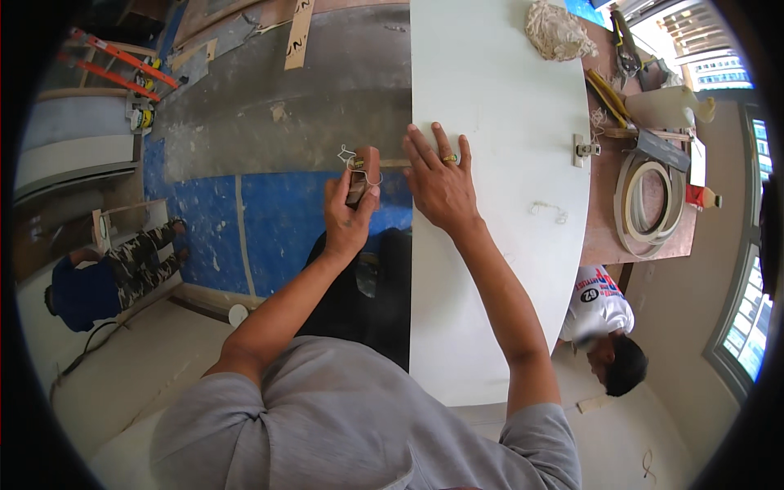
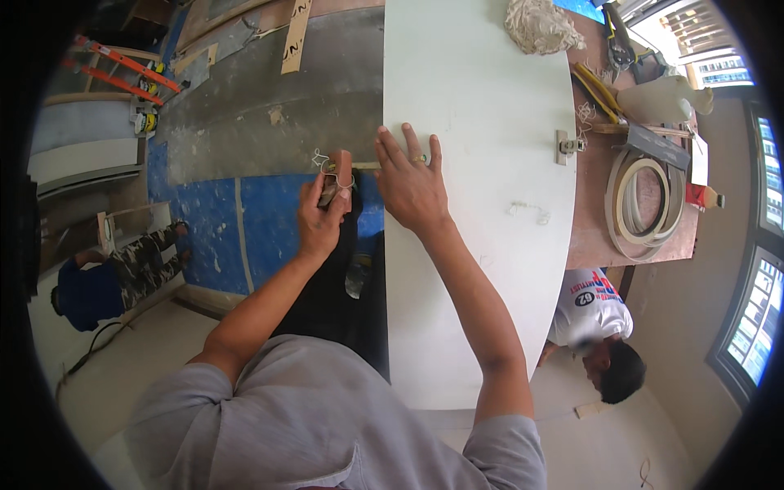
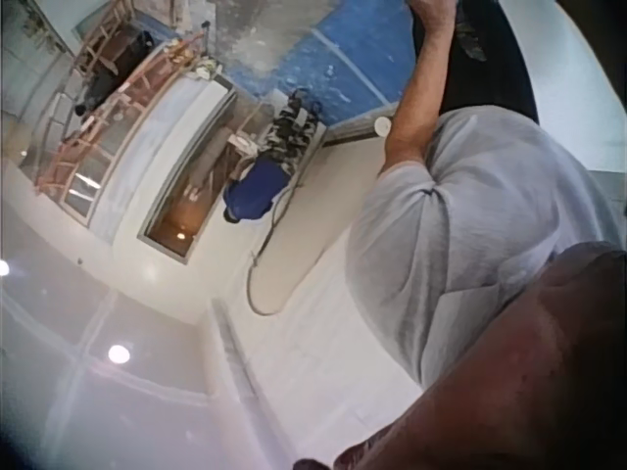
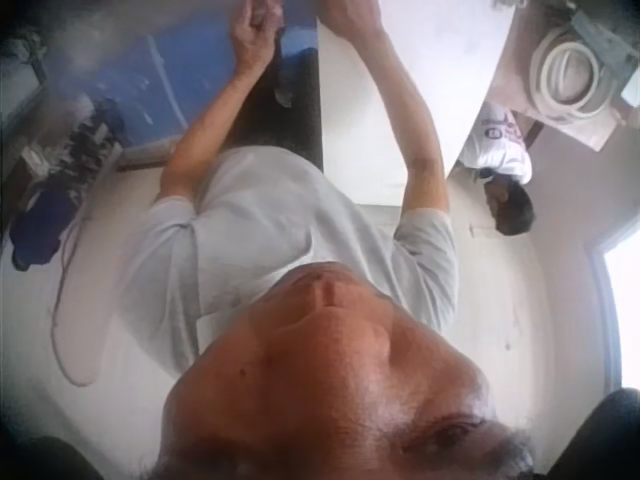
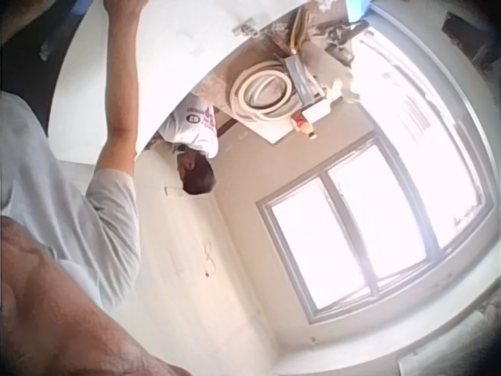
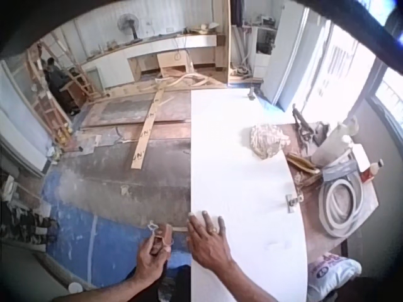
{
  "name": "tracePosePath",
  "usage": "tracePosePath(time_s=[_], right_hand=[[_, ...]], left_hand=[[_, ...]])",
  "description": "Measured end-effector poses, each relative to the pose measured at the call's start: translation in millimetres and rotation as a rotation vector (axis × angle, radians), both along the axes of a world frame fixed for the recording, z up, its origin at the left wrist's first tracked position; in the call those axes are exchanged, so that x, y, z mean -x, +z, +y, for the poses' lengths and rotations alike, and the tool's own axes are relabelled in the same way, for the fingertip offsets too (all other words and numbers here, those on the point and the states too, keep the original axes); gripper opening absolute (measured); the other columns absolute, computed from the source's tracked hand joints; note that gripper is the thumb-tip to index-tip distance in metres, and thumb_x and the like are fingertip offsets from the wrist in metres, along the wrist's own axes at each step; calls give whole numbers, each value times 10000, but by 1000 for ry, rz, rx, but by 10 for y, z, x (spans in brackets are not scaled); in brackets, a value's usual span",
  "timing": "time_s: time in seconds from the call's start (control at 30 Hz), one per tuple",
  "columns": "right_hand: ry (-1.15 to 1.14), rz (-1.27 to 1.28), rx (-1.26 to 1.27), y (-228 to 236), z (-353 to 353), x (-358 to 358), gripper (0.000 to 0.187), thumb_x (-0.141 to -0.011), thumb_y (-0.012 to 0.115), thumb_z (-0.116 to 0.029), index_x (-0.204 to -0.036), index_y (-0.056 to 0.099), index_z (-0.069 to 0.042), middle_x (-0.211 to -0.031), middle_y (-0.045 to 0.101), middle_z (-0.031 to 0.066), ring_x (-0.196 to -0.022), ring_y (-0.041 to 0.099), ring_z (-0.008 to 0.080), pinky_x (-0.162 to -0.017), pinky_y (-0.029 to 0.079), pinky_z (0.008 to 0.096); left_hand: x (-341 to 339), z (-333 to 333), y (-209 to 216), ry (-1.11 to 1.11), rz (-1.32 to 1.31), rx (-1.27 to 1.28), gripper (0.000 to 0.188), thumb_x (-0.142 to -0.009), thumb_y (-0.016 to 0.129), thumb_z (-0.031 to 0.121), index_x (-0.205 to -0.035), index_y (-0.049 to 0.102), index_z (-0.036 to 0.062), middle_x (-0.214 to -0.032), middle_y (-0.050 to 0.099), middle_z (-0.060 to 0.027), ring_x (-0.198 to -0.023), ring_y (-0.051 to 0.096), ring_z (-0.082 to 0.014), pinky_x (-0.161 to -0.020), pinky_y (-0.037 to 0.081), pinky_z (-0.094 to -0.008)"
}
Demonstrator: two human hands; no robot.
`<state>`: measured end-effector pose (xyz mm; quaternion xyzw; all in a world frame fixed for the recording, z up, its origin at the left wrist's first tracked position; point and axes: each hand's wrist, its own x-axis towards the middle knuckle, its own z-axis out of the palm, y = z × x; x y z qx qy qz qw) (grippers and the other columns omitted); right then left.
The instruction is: The person sands the edge of a white cabinet door using a sanding block, then wipes the edge with a cloth and continues sanding with a larger tool.
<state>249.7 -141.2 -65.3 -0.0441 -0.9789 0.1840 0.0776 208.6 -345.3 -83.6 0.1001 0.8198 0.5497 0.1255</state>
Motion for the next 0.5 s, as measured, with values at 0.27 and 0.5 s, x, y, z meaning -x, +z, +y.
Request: tracePosePath(time_s=[0.27, 0.5], right_hand=[[14, -13, 28, 46, 90, 32, 479, -1013, 564, -228, -1471, 541, -88, -1598, 452, 48, -1515, 357, 330, -1227, 231, 606], [0, 222, 983, 538, 263, 8, 714, -919, 760, -209, -1541, 445, -55, -1558, 478, 195, -1458, 424, 398, -1188, 358, 462]], left_hand=[[5, 350, -58, -70, 212, 12, 670, -931, 760, 196, -1488, 471, -37, -1191, 523, -162, -1014, 592, -266, -851, 511, -373], [272, 414, 601, -317, 552, 87, 900, -834, 804, 95, -1589, 322, 14, -1225, 526, -188, -1004, 577, -305, -865, 517, -410]])
